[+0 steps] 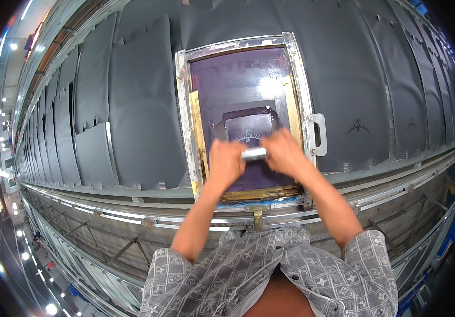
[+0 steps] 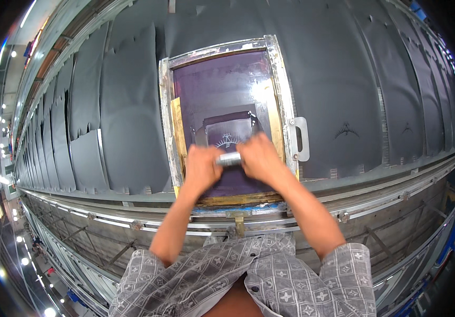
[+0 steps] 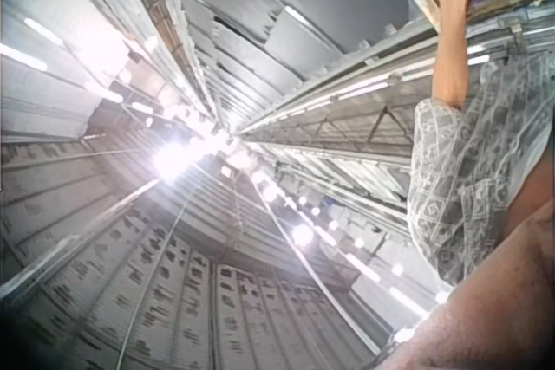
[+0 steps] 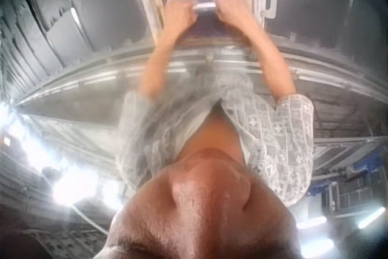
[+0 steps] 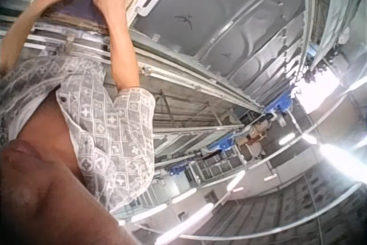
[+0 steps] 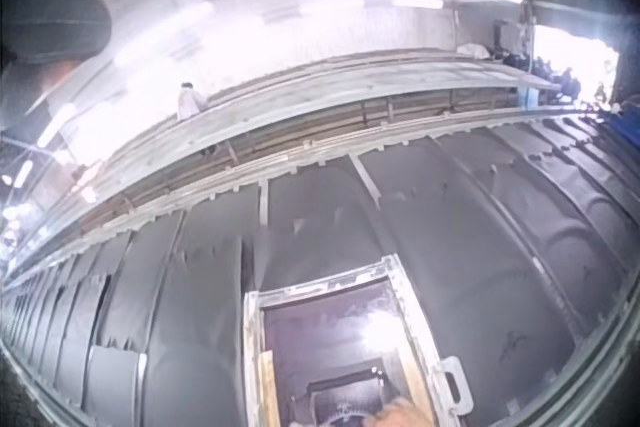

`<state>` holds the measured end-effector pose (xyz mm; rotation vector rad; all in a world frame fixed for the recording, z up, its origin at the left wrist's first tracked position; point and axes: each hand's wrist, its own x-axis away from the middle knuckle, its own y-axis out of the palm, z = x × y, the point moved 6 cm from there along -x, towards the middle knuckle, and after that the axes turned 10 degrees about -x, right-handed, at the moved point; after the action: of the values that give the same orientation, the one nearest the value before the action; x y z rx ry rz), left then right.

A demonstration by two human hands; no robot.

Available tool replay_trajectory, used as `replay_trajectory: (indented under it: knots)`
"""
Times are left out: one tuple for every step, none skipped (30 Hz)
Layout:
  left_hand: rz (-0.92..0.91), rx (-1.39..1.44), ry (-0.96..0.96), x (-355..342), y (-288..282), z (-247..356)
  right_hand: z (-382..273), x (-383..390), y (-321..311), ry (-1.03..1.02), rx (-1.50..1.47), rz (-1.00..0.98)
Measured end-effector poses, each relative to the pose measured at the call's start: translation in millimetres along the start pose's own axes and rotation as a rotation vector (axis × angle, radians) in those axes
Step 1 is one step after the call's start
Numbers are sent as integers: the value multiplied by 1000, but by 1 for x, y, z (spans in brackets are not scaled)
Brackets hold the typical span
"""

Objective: The person uses a squeegee to spread purple ink across a screen-printing frame mounted on a drying rack. After completing the pass, they carry the frame to a workbench, dip the squeegee into a container of liquid, and wipe it clean with a cloth.

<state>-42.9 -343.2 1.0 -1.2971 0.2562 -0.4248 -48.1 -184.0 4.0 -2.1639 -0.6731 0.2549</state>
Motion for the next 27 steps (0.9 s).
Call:
replay_trajectory:
  knots:
    - [-42,55,-4,19,1,10,-10,17,6,6,-31,-29]
    - [-81,110,-11,31,1,15,-16,27,9,9,-60,-60]
    - [-99,129,3,31,-1,16,-17,29,10,22,-68,-80]
    - [-80,82,18,22,-8,13,-15,21,4,15,-42,-75]
    - [-63,36,33,5,-14,6,-10,6,-5,9,-16,-72]
    - [-44,-6,47,-14,-17,-1,-1,-11,-14,3,13,-70]
    - [-21,-44,38,-37,-20,-11,11,-33,-24,10,43,-37]
    - [2,-79,26,-59,-24,-20,20,-53,-35,16,74,-8]
    - [17,-56,14,-80,-27,-27,30,-71,-41,44,74,-33]
    - [28,-30,5,-93,-28,-32,39,-84,-44,75,73,-60]
    - [59,-19,11,-96,-29,-32,43,-88,-50,94,-18,-1]
    - [71,-10,18,-95,-26,-31,43,-85,-45,96,-34,7]
    - [86,-1,25,-92,-24,-30,42,-77,-41,98,-50,16]
    - [120,15,45,-79,-22,-23,40,-67,-37,100,-65,28]
    - [81,12,39,-58,-13,-16,32,-49,-24,20,-55,51]
    - [52,4,32,-35,-7,-9,21,-29,-10,11,-31,14]
    - [5,-27,49,-9,-1,1,8,-6,2,46,16,9]
    - [-42,-60,62,13,6,10,-1,12,13,113,14,-137]
    - [26,-43,73,30,4,17,-15,25,6,86,-59,-123]
    - [92,-25,81,44,1,24,-24,35,-4,58,-133,-110]
    - [154,-8,90,55,-4,31,-9,39,-19,139,-218,41]
    - [144,4,85,60,-7,34,15,42,-36,220,-303,194]
    - [142,10,79,61,-12,33,44,49,-60,326,-137,487]
    - [142,16,70,59,-14,33,69,62,-81,427,35,777]
    - [144,18,68,57,-13,34,98,68,-77,648,-153,764]
    - [145,20,64,54,-12,34,123,74,-68,866,-343,737]
    - [125,18,65,57,-12,32,131,71,-65,790,-276,752]
